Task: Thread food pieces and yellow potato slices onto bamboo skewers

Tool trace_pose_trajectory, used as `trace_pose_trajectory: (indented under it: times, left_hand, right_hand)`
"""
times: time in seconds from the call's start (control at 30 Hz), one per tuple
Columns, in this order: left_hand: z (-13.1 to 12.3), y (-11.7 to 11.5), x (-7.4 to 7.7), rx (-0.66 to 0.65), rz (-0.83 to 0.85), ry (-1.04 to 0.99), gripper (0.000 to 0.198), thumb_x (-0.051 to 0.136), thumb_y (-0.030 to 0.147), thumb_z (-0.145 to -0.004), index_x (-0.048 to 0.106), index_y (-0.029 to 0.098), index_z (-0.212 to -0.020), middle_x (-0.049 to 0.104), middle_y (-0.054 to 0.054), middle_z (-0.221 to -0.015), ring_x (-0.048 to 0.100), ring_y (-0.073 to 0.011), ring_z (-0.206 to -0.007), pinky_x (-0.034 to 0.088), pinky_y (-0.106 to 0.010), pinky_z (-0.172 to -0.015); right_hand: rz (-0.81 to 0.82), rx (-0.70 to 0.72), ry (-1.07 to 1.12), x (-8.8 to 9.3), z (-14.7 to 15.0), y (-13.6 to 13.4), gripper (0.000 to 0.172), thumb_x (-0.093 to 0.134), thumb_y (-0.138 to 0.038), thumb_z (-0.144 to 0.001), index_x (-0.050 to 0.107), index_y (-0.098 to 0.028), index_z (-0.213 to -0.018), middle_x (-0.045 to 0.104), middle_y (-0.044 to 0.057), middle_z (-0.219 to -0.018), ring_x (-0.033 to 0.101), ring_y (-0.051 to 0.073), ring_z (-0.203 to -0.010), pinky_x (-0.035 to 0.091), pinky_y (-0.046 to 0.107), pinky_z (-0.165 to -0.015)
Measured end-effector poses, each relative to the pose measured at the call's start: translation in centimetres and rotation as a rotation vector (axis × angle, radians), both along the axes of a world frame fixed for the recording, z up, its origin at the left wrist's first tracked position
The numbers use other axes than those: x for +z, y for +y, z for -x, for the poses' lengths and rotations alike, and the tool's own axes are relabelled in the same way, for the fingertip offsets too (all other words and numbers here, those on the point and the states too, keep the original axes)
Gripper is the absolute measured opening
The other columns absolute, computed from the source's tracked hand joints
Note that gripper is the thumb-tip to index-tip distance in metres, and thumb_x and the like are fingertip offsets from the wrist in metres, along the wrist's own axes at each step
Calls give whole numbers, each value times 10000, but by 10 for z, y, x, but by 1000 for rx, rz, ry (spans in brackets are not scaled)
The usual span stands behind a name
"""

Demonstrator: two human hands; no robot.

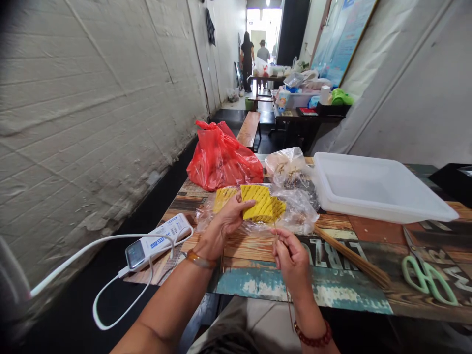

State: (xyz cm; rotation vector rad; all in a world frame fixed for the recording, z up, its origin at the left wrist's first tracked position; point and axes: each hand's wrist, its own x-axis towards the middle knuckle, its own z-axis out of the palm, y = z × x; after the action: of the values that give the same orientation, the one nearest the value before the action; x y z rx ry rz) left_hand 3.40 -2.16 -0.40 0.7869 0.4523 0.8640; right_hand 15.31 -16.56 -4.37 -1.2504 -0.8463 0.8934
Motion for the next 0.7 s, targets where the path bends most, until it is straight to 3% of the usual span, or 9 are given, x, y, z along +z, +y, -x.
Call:
trace_pose_trajectory:
  times: [0.17, 0.37, 0.53, 0.7]
  left_hand:
    - [0, 3, -3, 37, 49, 55, 342, 788, 167, -568, 641, 122, -874, 713, -96, -890, 667, -244, -878, 514, -317, -767]
    - [-2, 3, -4, 65, 91, 62, 337, 744, 117, -601, 646, 110, -923, 716, -99, -883, 670, -243, -882, 514, -342, -814]
    - [-4, 2, -5, 14, 132, 55, 288, 693, 117, -658, 638, 129, -940, 714, -91, -906, 674, -227, -840, 534, -339, -771]
    - [-6, 0, -5, 5, 117, 77, 255, 682, 166, -696, 625, 126, -942, 708, -92, -900, 676, -214, -811, 536, -328, -746]
  right_hand:
    - [16, 55, -87, -2, 13, 2, 394, 511, -354, -875, 598, -160, -1206, 433, -81, -467, 369, 72, -388, 290, 188, -365]
    - [23, 62, -218, -5, 16, 6, 363, 526, -361, -873, 662, -167, -1149, 508, -47, -556, 411, 64, -417, 351, 198, -411]
    - [72, 33, -175, -4, 14, 12, 455, 526, -375, -870, 586, -148, -1260, 470, -58, -516, 412, 81, -429, 342, 203, -403]
    - [76, 31, -104, 2, 17, 12, 451, 550, -389, -849, 595, -136, -1220, 472, -58, -501, 403, 86, -416, 329, 207, -386]
